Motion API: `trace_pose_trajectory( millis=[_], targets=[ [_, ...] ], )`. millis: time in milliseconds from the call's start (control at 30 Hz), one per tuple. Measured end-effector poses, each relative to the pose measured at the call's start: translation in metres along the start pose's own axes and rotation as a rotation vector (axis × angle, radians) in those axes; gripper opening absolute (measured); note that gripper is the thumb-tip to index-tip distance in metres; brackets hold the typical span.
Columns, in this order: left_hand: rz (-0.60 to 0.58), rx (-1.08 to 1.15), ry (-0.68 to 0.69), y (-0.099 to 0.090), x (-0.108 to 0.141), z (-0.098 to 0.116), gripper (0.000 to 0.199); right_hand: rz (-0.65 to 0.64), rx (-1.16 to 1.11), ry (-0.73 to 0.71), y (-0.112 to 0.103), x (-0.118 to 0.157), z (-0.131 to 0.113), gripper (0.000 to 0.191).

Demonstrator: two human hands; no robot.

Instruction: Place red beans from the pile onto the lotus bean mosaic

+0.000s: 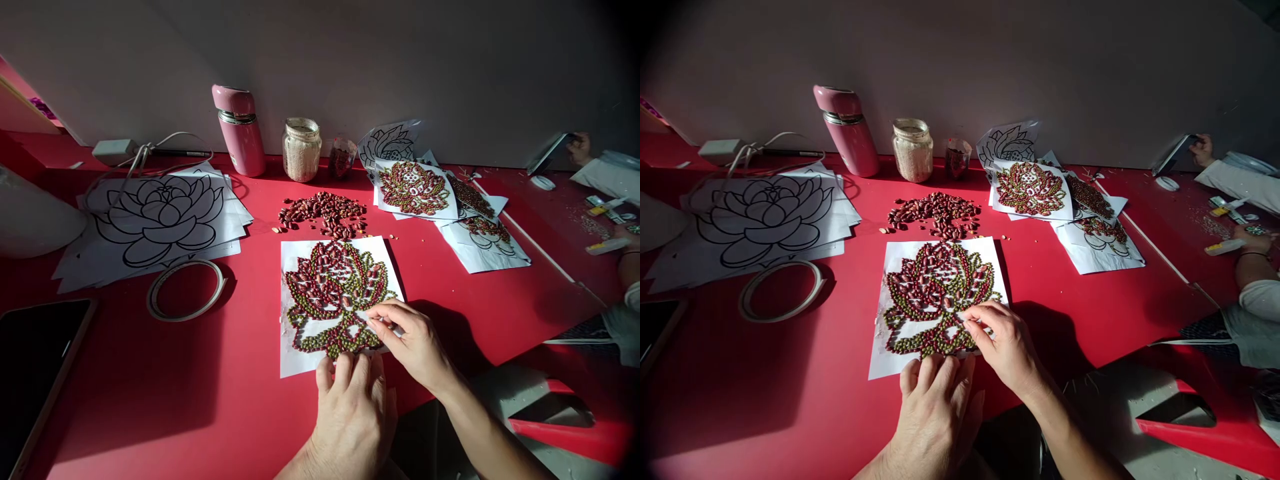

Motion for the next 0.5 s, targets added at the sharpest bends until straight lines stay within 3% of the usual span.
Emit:
trace_pose_trajectory(
  millis=[500],
  targets=[
    [0.031, 0.004, 0.020, -0.002, -0.001, 0.001, 0.019, -0.025, 0.035, -0.055, 0.014, -0.001, -0.001, 0.013]
  ],
)
Point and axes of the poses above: each hand's wrist, its own x-axis away from the middle knuckle, its own y-axis out of the palm, z = x × y, the point moved 8 cm from there along -x, towards the middle knuckle, and after that the axes turned 5 degrees about -y, right-handed, at the moved point
